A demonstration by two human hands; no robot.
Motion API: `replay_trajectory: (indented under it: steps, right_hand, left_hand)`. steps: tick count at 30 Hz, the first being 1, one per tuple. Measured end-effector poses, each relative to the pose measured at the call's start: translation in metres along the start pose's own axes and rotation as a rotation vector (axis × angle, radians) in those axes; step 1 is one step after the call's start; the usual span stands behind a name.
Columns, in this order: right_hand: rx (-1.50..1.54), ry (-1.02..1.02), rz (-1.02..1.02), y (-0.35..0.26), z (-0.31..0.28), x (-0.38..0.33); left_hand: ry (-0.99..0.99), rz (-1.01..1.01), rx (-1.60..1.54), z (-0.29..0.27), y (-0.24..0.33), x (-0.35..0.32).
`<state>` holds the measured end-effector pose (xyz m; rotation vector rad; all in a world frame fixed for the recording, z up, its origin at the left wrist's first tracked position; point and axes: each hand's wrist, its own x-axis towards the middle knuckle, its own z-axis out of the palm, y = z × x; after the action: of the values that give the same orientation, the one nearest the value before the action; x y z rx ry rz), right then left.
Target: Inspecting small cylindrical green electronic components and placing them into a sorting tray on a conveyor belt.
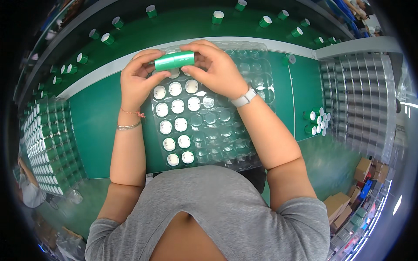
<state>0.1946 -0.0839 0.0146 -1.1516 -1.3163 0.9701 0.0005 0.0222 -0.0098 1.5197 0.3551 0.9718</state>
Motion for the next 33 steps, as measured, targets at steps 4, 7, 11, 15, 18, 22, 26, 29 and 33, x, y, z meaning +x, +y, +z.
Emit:
replay_trajectory:
  steps: [4,7,11,15,18,22,26,29,33]
  right_hand:
    - [0.042,0.015,0.072,-0.002,0.001,-0.001]
    - [0.045,0.026,0.177,-0.005,0.001,-0.001]
    - [-0.049,0.068,0.256,-0.007,0.003,0.008]
    - [-0.054,0.096,0.278,-0.003,0.006,0.007]
    - [-0.022,0.028,0.291,-0.01,0.004,0.009]
    - [0.076,0.068,0.195,0.001,-0.002,0.007]
    - [0.163,0.063,0.088,0.006,-0.003,0.004]
    - [0.125,0.009,0.041,0.007,0.0,0.004]
    - [-0.005,-0.042,0.003,0.007,0.001,0.002]
  left_hand:
    - [0.018,-0.045,-0.003,0.002,0.006,-0.003]
    - [0.055,-0.154,-0.057,0.002,0.009,-0.006]
    - [0.173,-0.174,0.113,0.013,0.009,-0.003]
    - [0.232,-0.245,0.126,0.02,0.015,-0.002]
    - [0.258,-0.136,0.089,0.017,0.005,-0.006]
    - [0.233,0.091,0.125,0.009,-0.004,-0.001]
    - [0.223,0.039,-0.022,0.02,0.004,-0.005]
    - [0.154,-0.021,-0.003,0.018,0.001,-0.007]
    - [0.05,0.087,0.099,0.013,-0.005,-0.007]
